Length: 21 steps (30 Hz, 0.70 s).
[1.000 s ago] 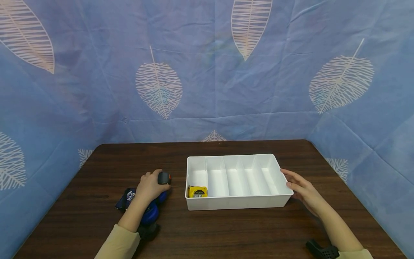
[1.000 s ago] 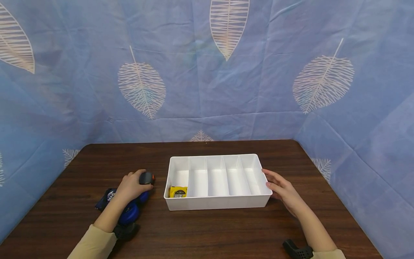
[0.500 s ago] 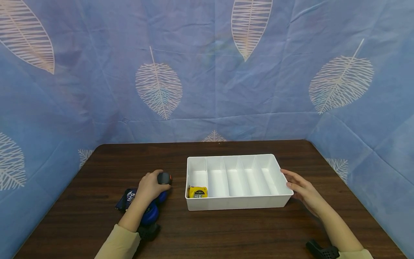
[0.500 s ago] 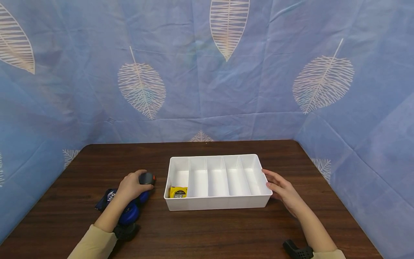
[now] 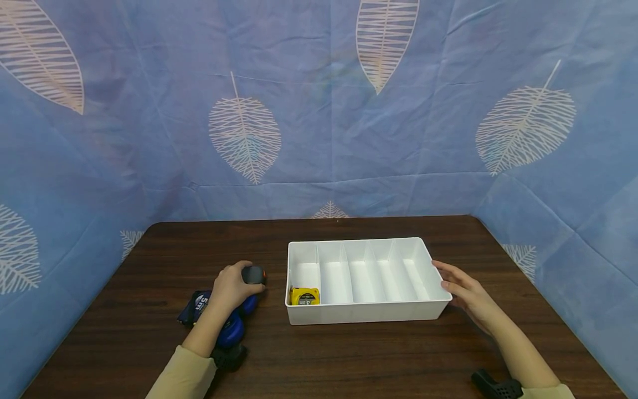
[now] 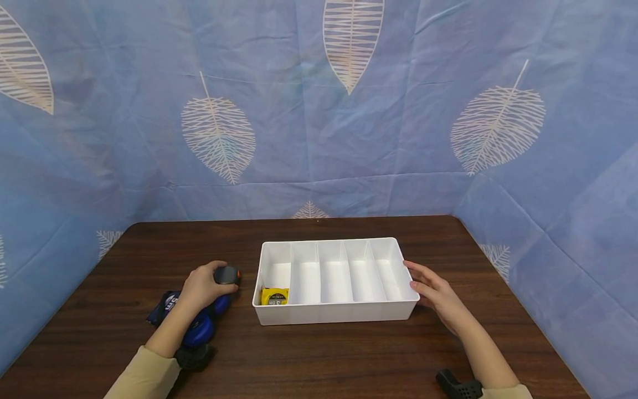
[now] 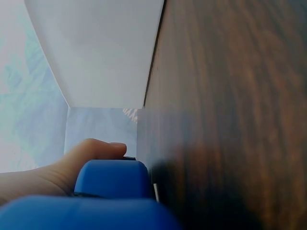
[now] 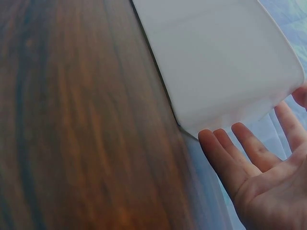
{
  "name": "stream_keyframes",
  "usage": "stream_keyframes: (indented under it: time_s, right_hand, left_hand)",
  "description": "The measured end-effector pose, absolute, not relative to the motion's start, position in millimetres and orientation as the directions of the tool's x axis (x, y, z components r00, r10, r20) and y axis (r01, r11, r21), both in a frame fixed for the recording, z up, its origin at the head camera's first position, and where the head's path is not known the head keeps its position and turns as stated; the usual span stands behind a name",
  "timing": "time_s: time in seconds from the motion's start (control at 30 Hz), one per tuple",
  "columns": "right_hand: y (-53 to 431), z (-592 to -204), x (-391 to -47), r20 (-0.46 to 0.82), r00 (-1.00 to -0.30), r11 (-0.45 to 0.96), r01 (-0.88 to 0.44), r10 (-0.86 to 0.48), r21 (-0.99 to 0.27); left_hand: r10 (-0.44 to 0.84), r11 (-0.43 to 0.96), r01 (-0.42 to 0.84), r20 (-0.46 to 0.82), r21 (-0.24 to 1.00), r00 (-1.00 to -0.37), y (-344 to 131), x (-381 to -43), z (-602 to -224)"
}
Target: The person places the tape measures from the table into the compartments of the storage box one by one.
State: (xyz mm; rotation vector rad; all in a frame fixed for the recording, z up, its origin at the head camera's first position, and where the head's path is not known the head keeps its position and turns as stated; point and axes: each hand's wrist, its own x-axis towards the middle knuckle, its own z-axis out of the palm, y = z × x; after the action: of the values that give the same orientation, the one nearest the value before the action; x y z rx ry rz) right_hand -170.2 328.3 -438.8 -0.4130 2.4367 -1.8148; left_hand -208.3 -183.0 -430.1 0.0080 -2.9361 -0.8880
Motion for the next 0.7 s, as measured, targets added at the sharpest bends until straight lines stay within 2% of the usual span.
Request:
stream_keyframes:
  time_s: [0.23, 0.7]
  right_hand:
    - [327.4, -438.1, -169.3, 0.089, -0.965, 0.27, -0.157, -0.246, -0.95]
    - [326.4, -437.1, -168.9, 0.077, -0.969, 0.276, -0.143, -0.237, -0.95]
  left_hand:
    - [-0.053, 0.817, 0.005, 0.084, 0.577, -0.995, -183.3, -209.9, -428.6]
    - [-0.046, 0.794, 0.068, 0.17, 0.604, -0.984, -182.3, -211.6, -426.0]
